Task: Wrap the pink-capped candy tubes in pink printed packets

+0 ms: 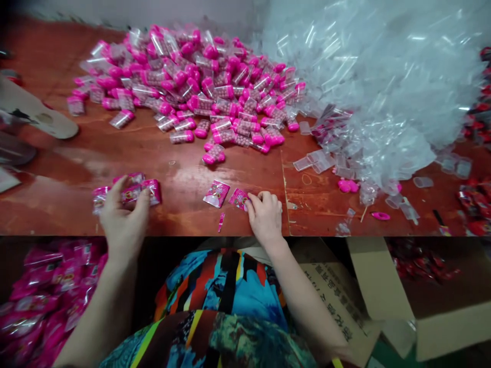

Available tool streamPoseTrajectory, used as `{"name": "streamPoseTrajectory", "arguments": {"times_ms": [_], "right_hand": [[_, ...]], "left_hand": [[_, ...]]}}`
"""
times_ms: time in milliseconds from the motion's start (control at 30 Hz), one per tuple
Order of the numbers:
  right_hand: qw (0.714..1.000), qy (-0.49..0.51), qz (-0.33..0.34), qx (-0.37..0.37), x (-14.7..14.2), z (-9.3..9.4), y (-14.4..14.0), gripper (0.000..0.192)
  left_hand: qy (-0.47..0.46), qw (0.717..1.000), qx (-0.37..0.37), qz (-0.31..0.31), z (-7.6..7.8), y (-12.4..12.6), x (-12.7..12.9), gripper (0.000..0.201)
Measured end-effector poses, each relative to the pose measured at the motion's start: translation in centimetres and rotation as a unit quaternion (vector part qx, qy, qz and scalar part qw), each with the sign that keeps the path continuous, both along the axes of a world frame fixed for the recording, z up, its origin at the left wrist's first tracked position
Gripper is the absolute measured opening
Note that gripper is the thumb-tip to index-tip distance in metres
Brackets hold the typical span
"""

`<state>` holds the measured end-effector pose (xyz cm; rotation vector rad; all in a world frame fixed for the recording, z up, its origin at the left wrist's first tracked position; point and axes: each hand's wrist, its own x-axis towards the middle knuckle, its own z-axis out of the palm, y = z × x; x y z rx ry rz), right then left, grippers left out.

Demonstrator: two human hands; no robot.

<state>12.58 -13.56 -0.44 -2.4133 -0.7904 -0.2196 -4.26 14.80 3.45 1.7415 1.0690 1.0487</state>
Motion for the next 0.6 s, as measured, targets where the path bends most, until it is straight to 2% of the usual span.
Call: {"name": "streamPoseTrajectory", "arguments": {"times_ms": [67,100,167,200,267,367,533,600], "right_hand": [[0.999,-0.010,-0.016,-0.028,0.2,-0.4,0.7,0.026],[1.000,-0.007,-0.022,-0.022,0.2,-0.5,0.9,0.025],[0.999,0.014,-0.026,0.025,0.0,-0.2,1.1,0.026],[0.997,0.035,-0.028,0.061,-0.1,0.0,1.0,0.027],[0.986,0.092,-0.031,0.136,-0.4,0.6,0.7,0.027],[0.956,0.197,-0.019,0.217,-0.8,1.3,0.5,0.029],[0.879,0.338,0.013,0.337,-0.8,1.5,0.8,0.045],[0.865,0.353,0.015,0.357,-0.6,1.5,1.0,0.051]], "left_hand": [[-0.031,0.996,-0.053,-0.064,0.0,-2.5,0.9,0.031],[-0.042,0.985,-0.116,-0.119,0.0,-4.3,1.6,0.029],[-0.044,0.931,-0.275,-0.234,-0.1,-7.8,3.4,0.034],[-0.050,0.901,-0.338,-0.268,-0.2,-9.4,4.3,0.038],[-0.071,0.853,-0.416,-0.307,-0.2,-11.7,6.1,0.042],[-0.092,0.823,-0.445,-0.340,0.0,-12.8,7.9,0.032],[-0.081,0.805,-0.447,-0.383,0.1,-12.1,8.3,0.044],[-0.065,0.800,-0.453,-0.388,-0.2,-11.8,8.1,0.045]]}}
